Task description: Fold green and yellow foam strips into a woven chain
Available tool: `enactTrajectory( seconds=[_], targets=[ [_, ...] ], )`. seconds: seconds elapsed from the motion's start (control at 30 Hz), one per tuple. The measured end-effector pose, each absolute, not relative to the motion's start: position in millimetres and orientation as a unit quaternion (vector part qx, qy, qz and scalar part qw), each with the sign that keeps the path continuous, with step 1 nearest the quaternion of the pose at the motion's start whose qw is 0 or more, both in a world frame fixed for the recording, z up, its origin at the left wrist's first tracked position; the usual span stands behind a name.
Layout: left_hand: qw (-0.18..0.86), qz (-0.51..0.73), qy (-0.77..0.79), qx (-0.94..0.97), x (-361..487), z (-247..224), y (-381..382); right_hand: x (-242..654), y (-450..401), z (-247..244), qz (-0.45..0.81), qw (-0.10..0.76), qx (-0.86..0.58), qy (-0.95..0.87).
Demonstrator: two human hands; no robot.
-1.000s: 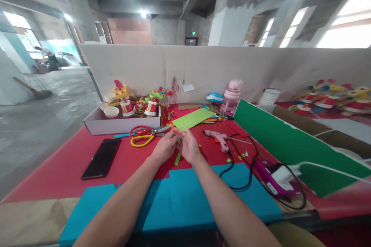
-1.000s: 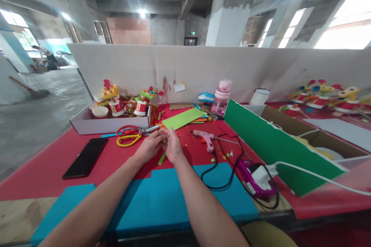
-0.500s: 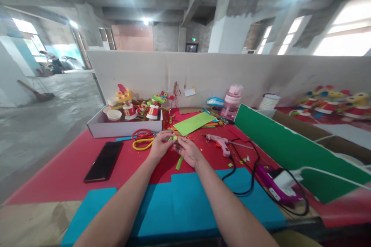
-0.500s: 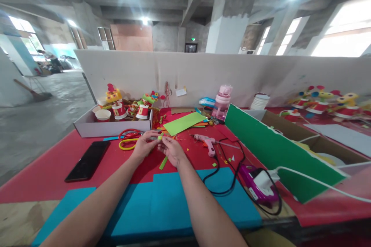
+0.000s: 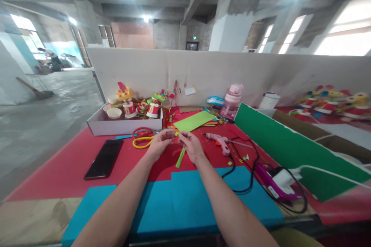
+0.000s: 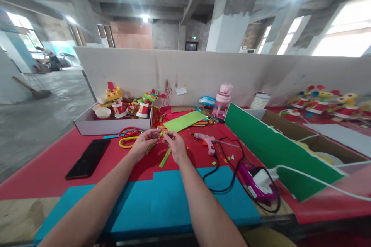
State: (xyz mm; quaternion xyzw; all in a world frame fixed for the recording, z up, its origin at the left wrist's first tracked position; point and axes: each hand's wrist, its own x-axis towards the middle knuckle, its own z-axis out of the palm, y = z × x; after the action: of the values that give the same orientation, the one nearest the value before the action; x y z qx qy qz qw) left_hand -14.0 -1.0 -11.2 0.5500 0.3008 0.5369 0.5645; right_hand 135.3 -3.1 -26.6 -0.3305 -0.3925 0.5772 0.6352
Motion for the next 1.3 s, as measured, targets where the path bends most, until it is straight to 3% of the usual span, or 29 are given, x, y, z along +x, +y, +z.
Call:
enactTrajectory(
  seconds=[0.2, 0.83, 1.03, 1.17, 1.3],
  targets=[
    [0.598, 0.527, 0.308, 0.52, -12.8, -11.9, -0.2, 134.7, -5.1, -22.6, 0.49, 0.633, -0.351, -0.485],
    [0.534, 0.58, 0.367, 0.494, -14.4, -9.0, 3.3, 136.4, -4.2, -24.3, 0.446, 0.617, -0.381, -0.524],
    [0.499, 0.574, 0.376, 0.53, -14.3, -10.8, 3.6, 135.4, -7.5, -21.1, 0.529, 0.632, -0.352, -0.445],
    [0.456, 0.566, 0.37, 0.579, -13.9, -14.7, 5.1, 131.5, -8.8, -22.0, 0.619, 0.594, -0.333, -0.392],
    [0.431, 0.542, 0.352, 0.629, -12.2, -14.4, 2.8, 130.0, -7.9, -26.7, 0.612, 0.583, -0.341, -0.411]
  ],
)
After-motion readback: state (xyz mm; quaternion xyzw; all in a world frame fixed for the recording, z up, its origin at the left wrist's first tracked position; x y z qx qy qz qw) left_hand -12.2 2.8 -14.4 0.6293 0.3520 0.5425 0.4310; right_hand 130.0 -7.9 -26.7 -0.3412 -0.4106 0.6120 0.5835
